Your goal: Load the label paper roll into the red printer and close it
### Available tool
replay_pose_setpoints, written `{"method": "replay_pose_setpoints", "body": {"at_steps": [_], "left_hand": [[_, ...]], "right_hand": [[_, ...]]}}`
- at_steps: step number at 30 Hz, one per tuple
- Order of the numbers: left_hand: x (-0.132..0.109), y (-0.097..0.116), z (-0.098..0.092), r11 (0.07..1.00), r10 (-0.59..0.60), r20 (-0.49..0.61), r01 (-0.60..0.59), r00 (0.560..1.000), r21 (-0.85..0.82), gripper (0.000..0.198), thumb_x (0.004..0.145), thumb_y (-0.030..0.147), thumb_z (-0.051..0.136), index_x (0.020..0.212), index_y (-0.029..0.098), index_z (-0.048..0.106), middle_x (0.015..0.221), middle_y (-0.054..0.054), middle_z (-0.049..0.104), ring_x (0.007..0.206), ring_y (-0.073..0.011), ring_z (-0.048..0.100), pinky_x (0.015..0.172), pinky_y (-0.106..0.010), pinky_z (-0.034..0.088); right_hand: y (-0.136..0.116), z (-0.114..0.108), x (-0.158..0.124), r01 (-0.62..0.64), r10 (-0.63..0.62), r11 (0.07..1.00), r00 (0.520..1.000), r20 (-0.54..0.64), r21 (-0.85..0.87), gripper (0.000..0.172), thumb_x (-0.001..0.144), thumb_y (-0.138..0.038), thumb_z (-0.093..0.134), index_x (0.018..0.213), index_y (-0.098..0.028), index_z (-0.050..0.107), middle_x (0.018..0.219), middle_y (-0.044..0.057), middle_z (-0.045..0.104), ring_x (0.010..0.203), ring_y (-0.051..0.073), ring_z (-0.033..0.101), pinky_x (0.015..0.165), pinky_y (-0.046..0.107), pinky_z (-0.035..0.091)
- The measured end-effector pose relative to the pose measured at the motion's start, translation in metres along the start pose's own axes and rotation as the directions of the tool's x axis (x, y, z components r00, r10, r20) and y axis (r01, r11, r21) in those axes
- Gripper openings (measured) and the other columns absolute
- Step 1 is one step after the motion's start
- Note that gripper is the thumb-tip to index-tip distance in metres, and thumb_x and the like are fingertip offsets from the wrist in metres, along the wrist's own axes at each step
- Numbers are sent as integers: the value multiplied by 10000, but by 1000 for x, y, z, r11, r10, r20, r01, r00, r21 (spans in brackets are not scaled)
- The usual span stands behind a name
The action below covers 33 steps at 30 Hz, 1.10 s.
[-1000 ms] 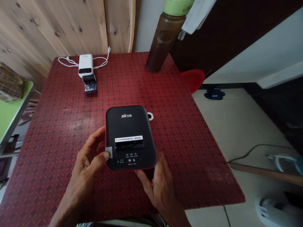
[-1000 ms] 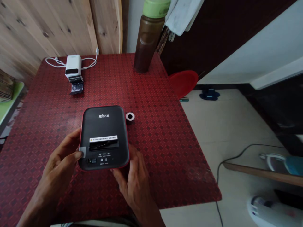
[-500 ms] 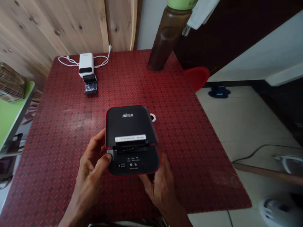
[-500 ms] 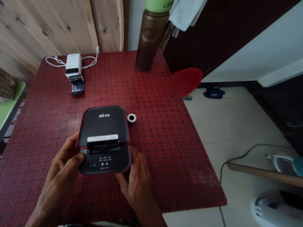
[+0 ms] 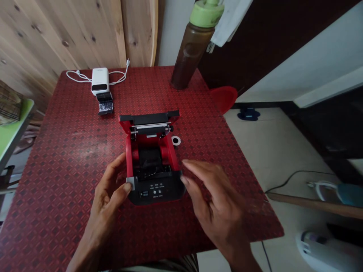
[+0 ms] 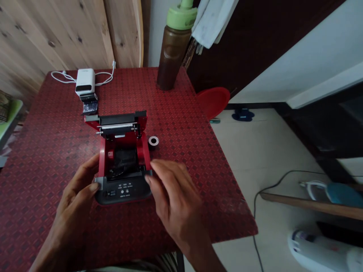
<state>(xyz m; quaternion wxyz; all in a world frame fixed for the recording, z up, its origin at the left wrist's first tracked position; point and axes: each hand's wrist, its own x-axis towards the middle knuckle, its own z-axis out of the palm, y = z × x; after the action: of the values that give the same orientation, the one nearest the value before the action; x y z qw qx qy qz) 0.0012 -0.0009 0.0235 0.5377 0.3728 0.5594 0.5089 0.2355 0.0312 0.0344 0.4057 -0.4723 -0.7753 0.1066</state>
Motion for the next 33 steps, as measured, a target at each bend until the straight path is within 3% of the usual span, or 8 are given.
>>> {"method": "replay_pose_setpoints", "body": {"at_steps": [4,8,11,17,20,27,31,33], "left_hand": [[3,1,1,1000,-9,4,9,1000,-18,563,1004,429,730,1552,342,632,1624,-47,639,1462,-337,619,1138,-443,561],[3,1,0,1000,6,29,-6,1000,-25,572,996,466,738,1540,320,636,1621,-77,643,1435,-360,646,1102,-473,589],[3,0,-2,999,1,39,0,999,-36,574,1011,474,726,1554,322,615,1636,-80,628,1452,-349,635,1110,-469,584],[2,-1,-2,999,-5,57,8,998,-47,574,1024,464,720,1568,324,597,1674,-66,587,1527,-330,564,1211,-468,510],[3,-1,-2,998,-15,70,20,997,-65,577,1022,458,721,1568,319,591,1652,-77,608,1496,-344,591,1162,-479,549],[3,4,0,1000,-17,33,17,999,-2,568,996,484,733,1529,323,619,1581,-85,666,1378,-360,675,1011,-457,620],[1,5,3,998,-64,-24,64,998,-8,588,978,487,743,1533,334,625,1556,-69,686,1351,-362,688,965,-431,620],[1,3,2,998,-63,-36,63,997,-4,591,973,483,747,1536,345,632,1579,-52,671,1372,-359,675,981,-422,612]], "right_hand": [[-8,11,60,204,-174,977,930,324,-61,285,1079,-54,569,1212,-234,747,1173,60,815,1071,233,750,1005,439,639],[-23,40,91,276,-69,932,771,633,-235,259,1008,18,594,1055,-140,793,1127,139,824,1098,303,753,983,466,641],[-31,54,102,287,-9,911,730,683,-295,285,995,41,576,1117,-101,791,1169,184,817,1138,322,761,955,452,640],[-25,59,116,302,39,899,667,744,-318,298,979,31,569,1126,-108,788,1117,175,822,922,290,804,725,373,611],[-24,56,115,309,24,894,690,723,-324,264,974,-9,616,1146,-138,769,1132,146,817,928,283,797,727,367,596],[-36,22,88,291,-131,908,881,455,-302,144,981,-73,645,978,-191,728,930,67,763,793,224,743,633,333,559],[-19,-14,65,30,-9,986,991,130,-162,62,1028,-240,682,1077,-248,719,960,26,767,750,175,713,693,329,599],[-1,-26,47,-195,190,974,980,-55,-118,133,985,-304,767,1101,-265,716,903,0,753,665,151,673,617,307,571]]}}
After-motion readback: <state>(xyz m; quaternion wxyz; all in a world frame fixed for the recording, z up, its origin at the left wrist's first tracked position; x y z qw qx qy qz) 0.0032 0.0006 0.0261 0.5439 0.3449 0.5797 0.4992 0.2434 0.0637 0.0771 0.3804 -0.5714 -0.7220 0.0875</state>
